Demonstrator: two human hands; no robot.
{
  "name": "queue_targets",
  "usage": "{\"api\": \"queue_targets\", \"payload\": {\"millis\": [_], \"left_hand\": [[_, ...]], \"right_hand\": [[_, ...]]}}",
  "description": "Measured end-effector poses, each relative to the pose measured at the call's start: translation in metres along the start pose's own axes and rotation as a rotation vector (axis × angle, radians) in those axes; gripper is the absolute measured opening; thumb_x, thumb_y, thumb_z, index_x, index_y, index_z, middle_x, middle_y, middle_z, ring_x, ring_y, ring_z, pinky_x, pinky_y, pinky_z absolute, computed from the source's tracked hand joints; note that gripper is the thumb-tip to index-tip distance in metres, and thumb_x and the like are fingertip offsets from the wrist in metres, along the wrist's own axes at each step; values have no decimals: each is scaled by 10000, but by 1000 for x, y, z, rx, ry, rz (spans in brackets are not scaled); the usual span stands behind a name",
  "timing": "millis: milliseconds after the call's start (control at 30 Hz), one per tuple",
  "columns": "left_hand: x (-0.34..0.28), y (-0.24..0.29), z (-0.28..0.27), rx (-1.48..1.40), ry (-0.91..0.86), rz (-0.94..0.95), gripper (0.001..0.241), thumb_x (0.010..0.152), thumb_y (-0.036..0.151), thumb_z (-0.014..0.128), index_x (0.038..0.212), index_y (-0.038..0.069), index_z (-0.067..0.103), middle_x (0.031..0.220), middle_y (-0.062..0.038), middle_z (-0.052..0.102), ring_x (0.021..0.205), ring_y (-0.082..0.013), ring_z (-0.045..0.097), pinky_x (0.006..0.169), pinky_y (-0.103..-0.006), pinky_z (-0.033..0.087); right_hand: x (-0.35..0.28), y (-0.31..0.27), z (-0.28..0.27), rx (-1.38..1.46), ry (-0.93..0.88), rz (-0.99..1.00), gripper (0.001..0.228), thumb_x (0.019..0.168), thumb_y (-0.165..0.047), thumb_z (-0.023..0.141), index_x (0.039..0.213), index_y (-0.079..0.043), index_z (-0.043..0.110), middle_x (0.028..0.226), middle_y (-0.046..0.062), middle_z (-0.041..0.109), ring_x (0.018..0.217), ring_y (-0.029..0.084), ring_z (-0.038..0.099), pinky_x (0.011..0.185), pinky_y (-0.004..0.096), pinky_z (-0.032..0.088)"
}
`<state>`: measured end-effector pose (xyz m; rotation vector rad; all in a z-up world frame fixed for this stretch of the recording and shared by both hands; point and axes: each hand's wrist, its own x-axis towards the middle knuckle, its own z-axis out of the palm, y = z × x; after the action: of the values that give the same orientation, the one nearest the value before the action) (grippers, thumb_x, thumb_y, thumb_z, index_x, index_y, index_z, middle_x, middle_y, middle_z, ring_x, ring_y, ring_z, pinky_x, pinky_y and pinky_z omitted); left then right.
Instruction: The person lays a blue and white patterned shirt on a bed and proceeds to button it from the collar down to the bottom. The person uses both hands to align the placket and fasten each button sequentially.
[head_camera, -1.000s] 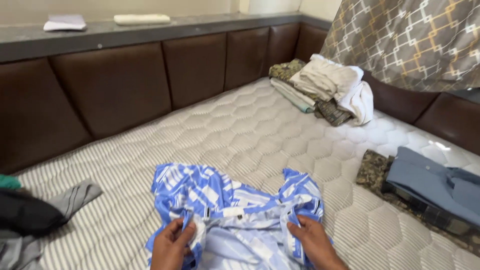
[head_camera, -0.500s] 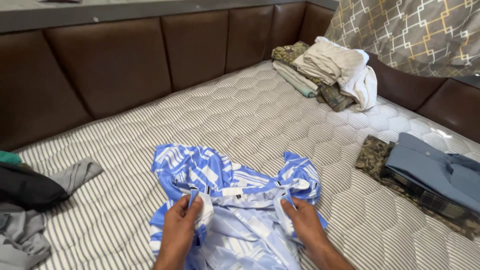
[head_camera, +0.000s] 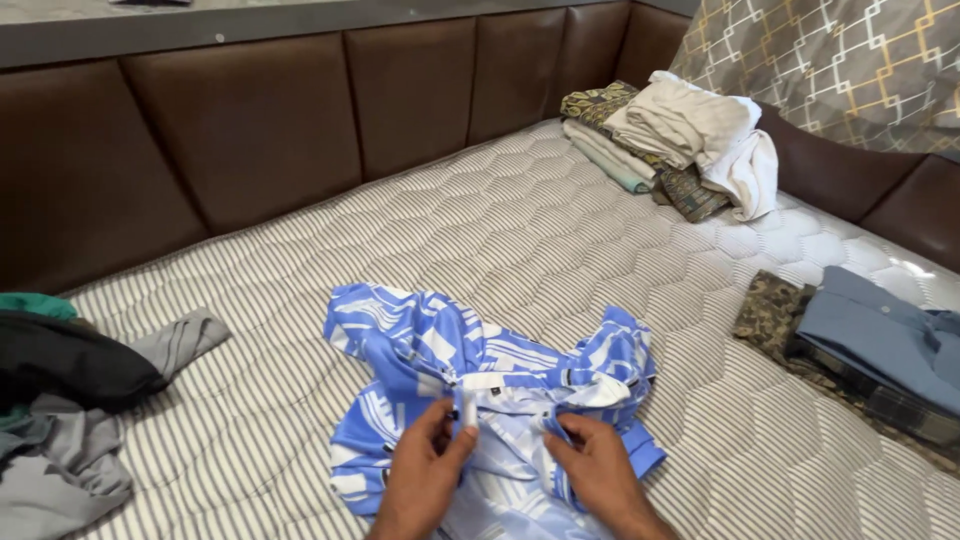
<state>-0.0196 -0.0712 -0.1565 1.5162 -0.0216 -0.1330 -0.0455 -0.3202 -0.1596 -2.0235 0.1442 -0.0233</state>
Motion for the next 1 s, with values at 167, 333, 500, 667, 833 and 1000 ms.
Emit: {"api": "queue_targets", "payload": {"millis": [167,333,500,667,833,1000], "left_hand": [[-6,29,7,118,82,-31,389,893,209,720,1219,1,677,777,-9,649,667,-101,552,587,-278,456],[-17,46,17,298,165,79,354,843,245,768,1038,-26,652,744,-35,607,609,-145,535,570,-342,457],[-25,41,26,298,84,89,311,912,284,703,861,-18,650,730,-131,584,669,-239,544,628,-404,454],[-29,37,31,313,89,278,302,960,273,629,848,-6,645,846,-138,614,810,-299,615,704,-411,480],[-36,26,32,538,107,509,351,861,311,733,725,5,627,822,-159,612,791,-341,614,677,-433,480],[-44,21,42,603,-12,186,380,866,426,723,834,63,618,723,-149,634,697,-343,680,639,-466,503]], "right_hand": [[0,8,-2,21,95,-36,285,841,-229,788,906,44,739,732,20,631,667,82,520,585,299,424],[-2,-12,2,-92,246,264,457,911,-347,724,778,90,697,644,126,629,602,184,528,568,371,419],[-19,-29,17,-131,190,-154,357,901,-283,770,972,51,666,783,109,692,695,159,619,625,343,487],[-28,2,30,-140,-100,177,311,904,-244,771,1016,43,723,809,181,709,708,175,608,636,336,493],[-26,85,51,372,-166,68,313,879,-88,727,1159,48,702,1022,131,806,950,141,733,801,276,580],[-34,76,51,401,121,178,366,911,-110,706,1247,13,630,970,162,797,849,177,732,722,295,566]]}}
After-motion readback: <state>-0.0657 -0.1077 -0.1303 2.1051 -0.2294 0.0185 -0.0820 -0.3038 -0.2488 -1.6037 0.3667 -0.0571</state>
